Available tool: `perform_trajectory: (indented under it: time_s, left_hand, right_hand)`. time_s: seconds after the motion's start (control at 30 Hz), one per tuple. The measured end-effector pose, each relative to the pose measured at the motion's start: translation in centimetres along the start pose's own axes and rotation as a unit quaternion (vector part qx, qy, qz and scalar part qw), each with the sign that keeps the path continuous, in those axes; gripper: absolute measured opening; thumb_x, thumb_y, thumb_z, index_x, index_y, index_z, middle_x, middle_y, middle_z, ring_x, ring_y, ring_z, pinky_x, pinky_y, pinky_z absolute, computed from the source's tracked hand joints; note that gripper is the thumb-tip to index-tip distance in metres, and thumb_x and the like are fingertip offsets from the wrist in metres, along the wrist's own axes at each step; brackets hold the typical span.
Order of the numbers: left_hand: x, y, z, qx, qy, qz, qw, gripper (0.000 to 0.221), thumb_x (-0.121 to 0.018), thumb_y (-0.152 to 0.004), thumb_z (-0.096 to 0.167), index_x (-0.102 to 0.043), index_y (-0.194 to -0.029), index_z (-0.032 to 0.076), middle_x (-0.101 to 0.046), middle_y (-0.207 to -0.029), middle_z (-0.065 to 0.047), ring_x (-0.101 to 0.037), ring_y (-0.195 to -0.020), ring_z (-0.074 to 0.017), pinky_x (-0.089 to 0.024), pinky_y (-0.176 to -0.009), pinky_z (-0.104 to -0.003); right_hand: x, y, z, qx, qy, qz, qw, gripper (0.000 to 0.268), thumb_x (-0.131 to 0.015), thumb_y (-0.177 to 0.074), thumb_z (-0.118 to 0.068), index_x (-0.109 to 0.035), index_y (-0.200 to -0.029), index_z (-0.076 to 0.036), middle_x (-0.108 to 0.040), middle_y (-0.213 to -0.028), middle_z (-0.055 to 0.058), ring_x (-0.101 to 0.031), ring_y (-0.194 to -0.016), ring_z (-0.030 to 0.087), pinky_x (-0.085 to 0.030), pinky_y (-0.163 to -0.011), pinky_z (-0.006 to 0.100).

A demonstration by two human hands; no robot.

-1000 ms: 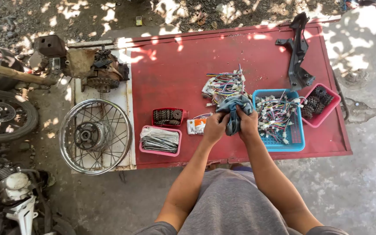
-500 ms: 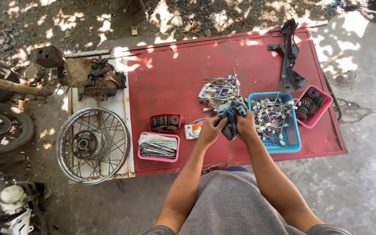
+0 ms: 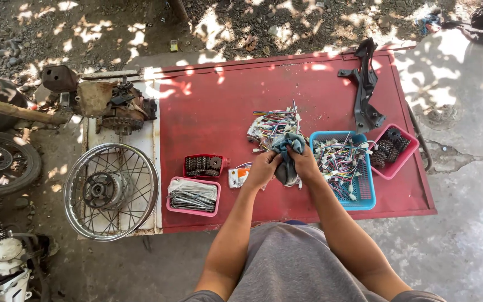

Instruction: Cleaning and inspecting a bundle of motorcycle wiring harnesses using a cloth.

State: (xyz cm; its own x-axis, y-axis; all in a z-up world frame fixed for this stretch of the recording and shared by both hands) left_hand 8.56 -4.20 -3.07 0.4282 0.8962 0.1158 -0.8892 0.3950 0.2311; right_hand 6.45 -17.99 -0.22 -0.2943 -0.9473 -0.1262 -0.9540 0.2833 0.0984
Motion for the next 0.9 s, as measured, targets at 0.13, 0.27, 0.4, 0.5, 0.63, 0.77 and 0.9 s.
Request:
perform_trajectory:
  time_s: [0.13,0.27,0.4,0.5,0.63,0.77,0.9]
  left_hand:
    - [-0.3,-0.3,2.5,-0.026,0.002,-0.039,0.999,0.020,-0.067,-0.095,0.014,-0.069,-0.079,0.002,-0.055,-0.054,-0.010,-0.055,-0.047,-0.0180,-0.046,-0.047,-0.032]
    - [-1.0,-1.2,2.6,-0.038,0.052,-0.061,0.996,0.013,-0.065,-0.098,0.008,-0.072,-0.095,-0.002,-0.060,-0.066,-0.011,-0.059,-0.059,-0.0178,-0.053,-0.058,-0.030]
    - [-1.1,-1.0,2.2,-0.017,0.031,-0.075,0.997,0.018,-0.061,-0.101,0.008,-0.076,-0.103,-0.001,-0.072,-0.077,-0.015,-0.065,-0.069,-0.0190,-0.055,-0.068,-0.033]
    - [-1.7,-1.0,0.1,-0.002,0.019,-0.053,0.998,0.014,-0.072,-0.095,0.014,-0.080,-0.103,0.006,-0.073,-0.077,-0.010,-0.067,-0.073,-0.0148,-0.055,-0.072,-0.031]
    - [-2.3,-1.2,-0.7,0.015,0.068,-0.018,0.997,0.016,-0.078,-0.093,0.018,-0.081,-0.106,0.009,-0.075,-0.085,-0.005,-0.061,-0.083,-0.0107,-0.055,-0.081,-0.030]
    - [-2.0,-1.5,-1.4,0.006,0.023,0.006,1.000,0.018,-0.081,-0.092,0.025,-0.082,-0.108,0.016,-0.079,-0.097,-0.008,-0.071,-0.098,-0.0163,-0.054,-0.091,-0.035]
    - [-2.1,-1.0,-0.7,0.003,0.054,0.022,0.998,0.013,-0.078,-0.092,0.018,-0.083,-0.102,0.012,-0.078,-0.089,-0.007,-0.067,-0.090,-0.0149,-0.053,-0.088,-0.034]
  right_hand:
    - [2.1,-0.9,0.1,0.004,0.032,0.040,0.999,0.014,-0.081,-0.091,-0.012,-0.070,-0.085,-0.008,-0.062,-0.074,-0.001,-0.051,-0.069,0.012,-0.045,-0.070,0.031]
    - [3.0,-0.7,-2.7,0.008,0.014,0.097,0.995,0.022,-0.082,-0.092,-0.015,-0.065,-0.078,-0.012,-0.056,-0.069,-0.005,-0.046,-0.065,0.007,-0.040,-0.065,0.024]
    - [4.3,-1.1,-3.3,0.016,0.015,0.124,0.992,0.026,-0.082,-0.093,-0.015,-0.063,-0.076,-0.014,-0.053,-0.066,-0.008,-0.044,-0.063,0.005,-0.037,-0.062,0.022]
    - [4.0,-0.3,-3.7,-0.036,0.031,0.140,0.989,0.026,-0.086,-0.090,-0.024,-0.066,-0.075,-0.015,-0.058,-0.066,-0.006,-0.048,-0.062,0.005,-0.039,-0.061,0.022]
    - [5.9,-1.7,1.6,-0.070,0.035,0.144,0.987,0.025,-0.083,-0.092,-0.031,-0.070,-0.081,-0.013,-0.062,-0.068,-0.004,-0.053,-0.064,0.009,-0.043,-0.064,0.027]
    - [4.9,-1.9,2.7,-0.110,0.005,0.089,0.990,0.022,-0.080,-0.093,-0.032,-0.076,-0.089,-0.011,-0.068,-0.076,-0.002,-0.059,-0.071,0.010,-0.050,-0.070,0.026]
    - [4.5,-1.2,2.1,-0.125,0.013,0.069,0.990,0.021,-0.082,-0.091,-0.030,-0.076,-0.085,-0.011,-0.064,-0.074,-0.002,-0.055,-0.069,0.011,-0.047,-0.069,0.025]
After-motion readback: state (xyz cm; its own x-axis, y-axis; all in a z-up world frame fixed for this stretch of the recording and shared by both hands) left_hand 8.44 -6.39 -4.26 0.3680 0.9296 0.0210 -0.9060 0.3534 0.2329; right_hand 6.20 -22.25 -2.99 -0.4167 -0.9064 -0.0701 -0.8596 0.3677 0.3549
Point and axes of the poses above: each hand's wrist, its own y-axis away from the middle knuckle, its own x-axis out of the back of the hand, z = x × y, the point moved 7 cm from there along -y, towards the middle knuckle
